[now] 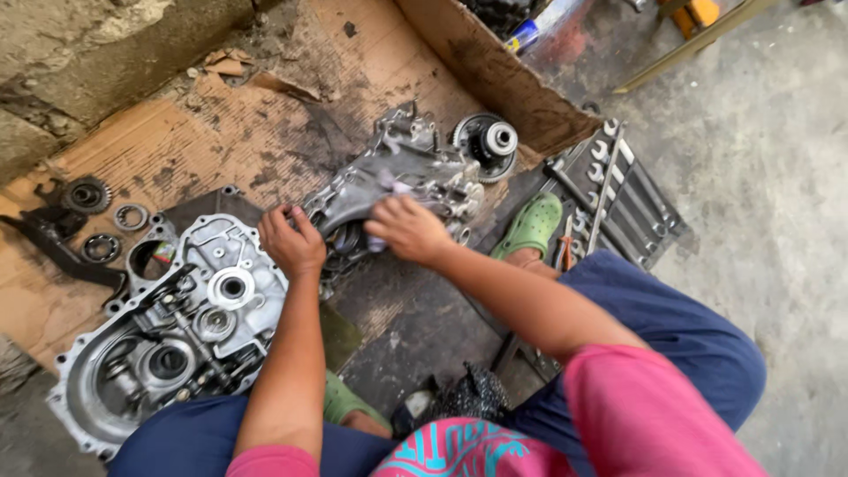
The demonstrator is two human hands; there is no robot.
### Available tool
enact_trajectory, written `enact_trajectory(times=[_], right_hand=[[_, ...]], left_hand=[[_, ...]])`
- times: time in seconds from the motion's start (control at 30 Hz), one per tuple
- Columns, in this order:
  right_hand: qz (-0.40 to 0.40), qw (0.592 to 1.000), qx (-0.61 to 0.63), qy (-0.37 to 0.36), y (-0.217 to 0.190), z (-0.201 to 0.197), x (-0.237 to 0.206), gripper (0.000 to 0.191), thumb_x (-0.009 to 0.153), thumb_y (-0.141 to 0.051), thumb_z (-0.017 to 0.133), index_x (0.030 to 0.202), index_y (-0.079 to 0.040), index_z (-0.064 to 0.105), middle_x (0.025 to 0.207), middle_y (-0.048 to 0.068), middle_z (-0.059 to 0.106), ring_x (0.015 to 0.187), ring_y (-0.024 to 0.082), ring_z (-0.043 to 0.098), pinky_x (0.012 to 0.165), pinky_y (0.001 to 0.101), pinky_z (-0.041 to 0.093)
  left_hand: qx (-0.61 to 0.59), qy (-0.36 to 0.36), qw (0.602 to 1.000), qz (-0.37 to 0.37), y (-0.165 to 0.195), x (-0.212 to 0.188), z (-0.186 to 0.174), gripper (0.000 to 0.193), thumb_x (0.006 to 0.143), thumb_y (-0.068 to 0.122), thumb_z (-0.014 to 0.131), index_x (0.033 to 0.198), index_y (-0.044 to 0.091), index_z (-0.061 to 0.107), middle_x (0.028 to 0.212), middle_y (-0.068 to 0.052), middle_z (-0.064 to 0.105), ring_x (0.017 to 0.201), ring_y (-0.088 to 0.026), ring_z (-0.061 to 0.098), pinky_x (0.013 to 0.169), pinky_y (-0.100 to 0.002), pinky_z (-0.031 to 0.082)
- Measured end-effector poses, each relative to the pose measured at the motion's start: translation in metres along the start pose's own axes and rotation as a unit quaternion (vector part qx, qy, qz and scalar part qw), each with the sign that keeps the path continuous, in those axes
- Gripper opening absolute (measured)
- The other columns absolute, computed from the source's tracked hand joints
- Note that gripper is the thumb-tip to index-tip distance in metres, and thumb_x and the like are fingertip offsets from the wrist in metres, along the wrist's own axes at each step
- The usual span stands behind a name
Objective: The person assembles internal gears and shafts into a disassembled engine casing, then wipes the exterior of the casing with a cloth. The person handles gears, shafts, and the engine casing by hand.
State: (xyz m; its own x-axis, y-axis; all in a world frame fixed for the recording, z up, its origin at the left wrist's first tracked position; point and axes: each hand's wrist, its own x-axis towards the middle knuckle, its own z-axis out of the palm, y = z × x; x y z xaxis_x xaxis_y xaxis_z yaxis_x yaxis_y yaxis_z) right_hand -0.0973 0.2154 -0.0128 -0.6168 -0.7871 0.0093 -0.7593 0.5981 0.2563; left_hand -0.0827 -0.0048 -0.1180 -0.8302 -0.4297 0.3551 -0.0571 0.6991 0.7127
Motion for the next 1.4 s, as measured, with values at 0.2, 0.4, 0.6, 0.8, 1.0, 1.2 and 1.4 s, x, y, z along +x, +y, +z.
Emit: enact_trajectory(times=[0.2,0.4,0.6,0.8,1.0,1.2,1.4], right_hand=[[-0.041,0.999,-0.006,-0.002,0.012,-0.008,-0.017,0.033,0.088,-0.025,0.054,0.12,-0.021,0.057,0.124,0.008,0.06,0.122,0.026,0.053,0.099,0.0396,0.039],[-0.05,0.998,-0.021,0.015,0.014,0.0,-0.027,0.031,0.092,-0.026,0.053,0.122,-0.019,0.058,0.131,0.011,0.058,0.12,0.028,0.052,0.098,0.0422,0.04],[-0.041,0.999,0.022,-0.001,0.0,0.015,0.01,0.026,0.094,-0.026,0.053,0.119,-0.021,0.057,0.139,0.008,0.057,0.131,0.028,0.05,0.109,0.0443,0.038],[-0.054,0.995,-0.039,-0.068,0.024,-0.004,-0.064,0.034,0.093,-0.027,0.051,0.126,-0.019,0.056,0.146,0.012,0.054,0.136,0.028,0.048,0.109,0.0453,0.036],[-0.052,0.998,0.003,-0.034,0.001,0.023,0.003,0.033,0.091,-0.025,0.053,0.124,-0.02,0.056,0.142,0.009,0.055,0.133,0.03,0.049,0.111,0.0467,0.035],[-0.034,0.996,0.002,-0.086,0.013,0.002,0.001,0.037,0.092,-0.023,0.054,0.129,-0.021,0.055,0.146,0.011,0.053,0.135,0.029,0.047,0.109,0.047,0.033],[-0.044,0.997,-0.01,-0.067,0.027,-0.026,-0.049,0.038,0.087,-0.024,0.056,0.125,-0.019,0.056,0.148,0.01,0.052,0.139,0.027,0.046,0.115,0.0464,0.031]], left_hand=[[0.004,-0.004,1.0,-0.006,0.001,-0.001,0.0,0.027,0.105,0.027,0.06,0.103,0.001,0.063,0.104,-0.019,0.064,0.101,-0.042,0.058,0.09,-0.052,0.044],[-0.005,0.009,1.0,0.008,-0.001,-0.001,-0.002,0.027,0.105,0.027,0.058,0.105,0.001,0.062,0.106,-0.019,0.064,0.103,-0.042,0.057,0.093,-0.052,0.044],[-0.018,0.011,1.0,-0.001,0.001,0.001,0.0,0.028,0.105,0.028,0.058,0.104,0.001,0.062,0.104,-0.02,0.063,0.103,-0.042,0.057,0.092,-0.052,0.043],[0.001,0.019,1.0,-0.008,-0.002,0.0,-0.001,0.027,0.103,0.027,0.059,0.105,0.001,0.062,0.106,-0.02,0.064,0.102,-0.042,0.057,0.093,-0.051,0.043],[-0.009,0.013,1.0,-0.005,-0.005,-0.003,0.001,0.026,0.104,0.026,0.058,0.106,0.001,0.062,0.105,-0.02,0.064,0.104,-0.042,0.057,0.094,-0.052,0.043],[-0.015,0.009,1.0,-0.003,-0.001,-0.001,-0.001,0.026,0.105,0.027,0.059,0.104,0.0,0.061,0.103,-0.02,0.063,0.103,-0.042,0.057,0.092,-0.052,0.043],[-0.005,0.006,1.0,-0.008,-0.002,-0.001,-0.001,0.028,0.105,0.028,0.059,0.106,0.001,0.061,0.104,-0.02,0.062,0.103,-0.042,0.056,0.093,-0.052,0.043]])
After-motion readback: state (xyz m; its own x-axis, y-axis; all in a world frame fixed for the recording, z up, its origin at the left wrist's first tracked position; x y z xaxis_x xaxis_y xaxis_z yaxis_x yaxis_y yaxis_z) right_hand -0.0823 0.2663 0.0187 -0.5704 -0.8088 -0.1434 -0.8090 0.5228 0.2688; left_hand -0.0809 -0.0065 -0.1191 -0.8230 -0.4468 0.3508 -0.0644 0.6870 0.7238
